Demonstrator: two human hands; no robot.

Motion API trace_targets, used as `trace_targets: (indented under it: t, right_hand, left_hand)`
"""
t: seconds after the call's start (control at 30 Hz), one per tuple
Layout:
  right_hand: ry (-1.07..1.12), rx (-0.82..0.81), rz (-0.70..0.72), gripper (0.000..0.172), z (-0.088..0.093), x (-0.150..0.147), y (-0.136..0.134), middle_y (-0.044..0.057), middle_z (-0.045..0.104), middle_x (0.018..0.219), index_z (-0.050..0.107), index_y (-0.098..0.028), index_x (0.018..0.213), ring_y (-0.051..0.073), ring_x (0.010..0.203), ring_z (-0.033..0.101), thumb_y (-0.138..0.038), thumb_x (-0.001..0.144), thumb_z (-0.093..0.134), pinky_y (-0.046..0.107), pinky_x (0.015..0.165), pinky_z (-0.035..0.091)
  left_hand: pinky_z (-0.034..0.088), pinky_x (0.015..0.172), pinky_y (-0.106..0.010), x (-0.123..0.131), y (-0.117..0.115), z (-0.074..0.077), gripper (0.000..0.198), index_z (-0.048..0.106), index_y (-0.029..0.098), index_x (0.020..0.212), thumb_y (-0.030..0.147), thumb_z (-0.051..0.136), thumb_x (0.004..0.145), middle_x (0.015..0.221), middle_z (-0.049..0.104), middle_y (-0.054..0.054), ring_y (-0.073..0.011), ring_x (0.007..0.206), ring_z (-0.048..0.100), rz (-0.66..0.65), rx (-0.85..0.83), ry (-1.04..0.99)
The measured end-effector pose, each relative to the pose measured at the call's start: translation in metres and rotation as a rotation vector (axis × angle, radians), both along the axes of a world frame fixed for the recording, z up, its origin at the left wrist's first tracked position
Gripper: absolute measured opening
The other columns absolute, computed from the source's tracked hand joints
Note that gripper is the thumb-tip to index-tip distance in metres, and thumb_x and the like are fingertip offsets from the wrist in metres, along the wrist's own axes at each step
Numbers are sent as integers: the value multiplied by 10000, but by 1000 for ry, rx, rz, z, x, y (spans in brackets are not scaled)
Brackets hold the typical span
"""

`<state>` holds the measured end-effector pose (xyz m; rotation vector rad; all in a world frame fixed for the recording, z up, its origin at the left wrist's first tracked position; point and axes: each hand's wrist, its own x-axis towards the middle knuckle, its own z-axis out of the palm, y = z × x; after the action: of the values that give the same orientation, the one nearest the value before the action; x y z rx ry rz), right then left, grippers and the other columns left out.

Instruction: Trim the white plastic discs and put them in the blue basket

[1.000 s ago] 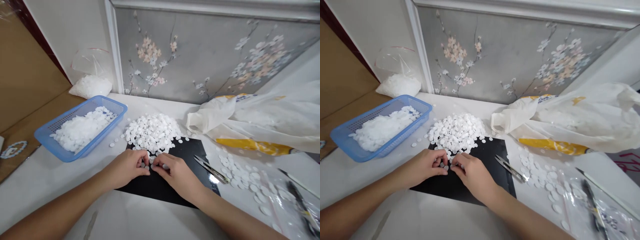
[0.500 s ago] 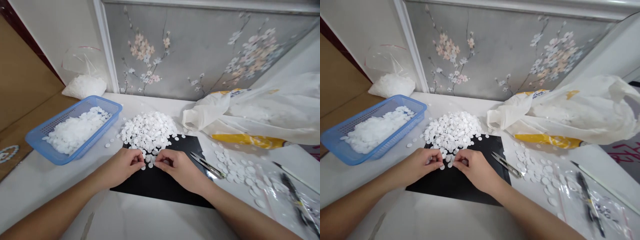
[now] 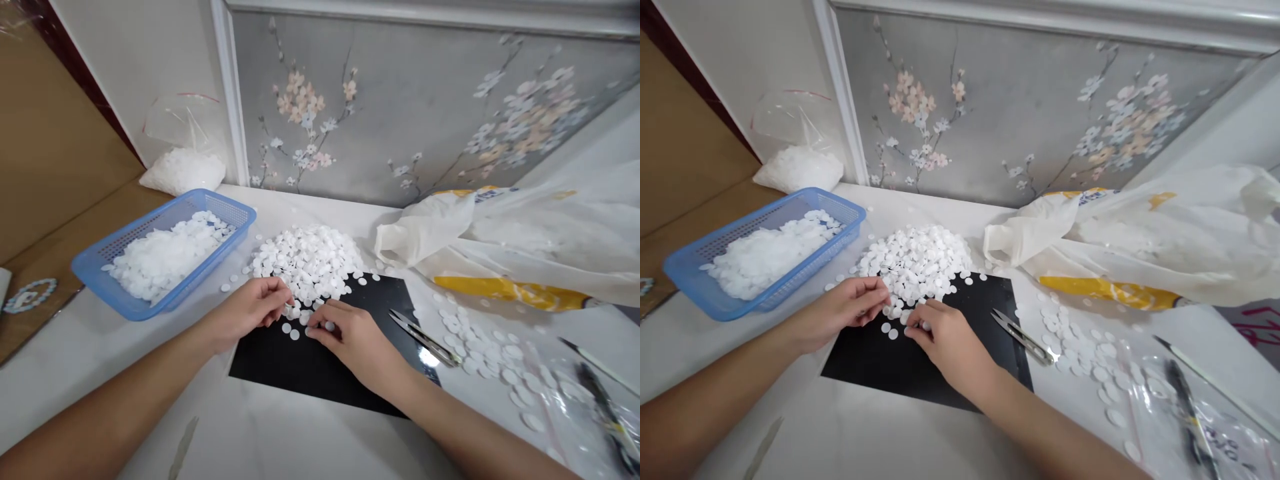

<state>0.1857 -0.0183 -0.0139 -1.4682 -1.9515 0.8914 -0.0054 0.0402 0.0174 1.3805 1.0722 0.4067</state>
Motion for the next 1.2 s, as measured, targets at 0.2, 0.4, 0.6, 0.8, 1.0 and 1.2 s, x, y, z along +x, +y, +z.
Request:
trace_targets:
  t: [0.2, 0.4, 0.6, 0.8, 1.0, 1.2]
  right_hand:
    - [-17, 13, 68, 133, 1, -2, -2, -1, 597, 815, 586, -210, 775, 130, 673, 534, -86, 812, 559, 250, 624, 408]
    - [460, -259, -105, 90, 10, 7, -1, -32, 539, 669, 449, -211, 728, 95, 532, 393, -184, 775, 522, 228, 497, 303]
    - [732, -412, -211, 106, 10, 18, 7, -25, 521, 692, 511, -200, 830, 90, 532, 364, -264, 758, 555, 229, 476, 253]
    - [110, -117, -155, 120, 6, 17, 1, -63, 387, 559, 592, -212, 759, 108, 525, 364, -292, 833, 541, 240, 506, 280]
    - [61, -76, -129, 278, 8, 12, -4, -54, 419, 545, 583, -204, 721, 108, 502, 365, -377, 903, 465, 239, 485, 286]
    - [147, -131, 58, 220, 10, -3, -9, -38, 590, 637, 480, -209, 745, 109, 546, 490, -256, 940, 390, 224, 535, 349]
  left_hand:
    - [270, 514, -227, -1, -10, -6, 97, 586, 207, 773, 302, 566, 784, 573, 431, 65, -106, 542, 399, -232, 326, 293]
    - [245, 493, -235, 3, -19, -4, 50, 570, 212, 754, 240, 545, 788, 540, 422, 66, -109, 504, 390, -287, 435, 445]
    - [291, 524, -226, 6, -22, 0, 92, 502, 205, 764, 287, 521, 803, 654, 528, 52, -106, 580, 416, -233, 280, 265]
    - [260, 515, -239, 11, -27, -4, 125, 442, 195, 917, 265, 491, 826, 799, 689, -26, -84, 541, 357, -146, -72, -7]
    - [250, 509, -245, 13, -26, -8, 207, 434, 200, 1009, 293, 516, 843, 837, 704, -44, -80, 534, 342, -131, -92, -22]
    - [273, 523, -238, 13, -29, -8, 181, 419, 213, 1006, 284, 498, 860, 795, 693, -13, -87, 558, 381, -180, 4, -42]
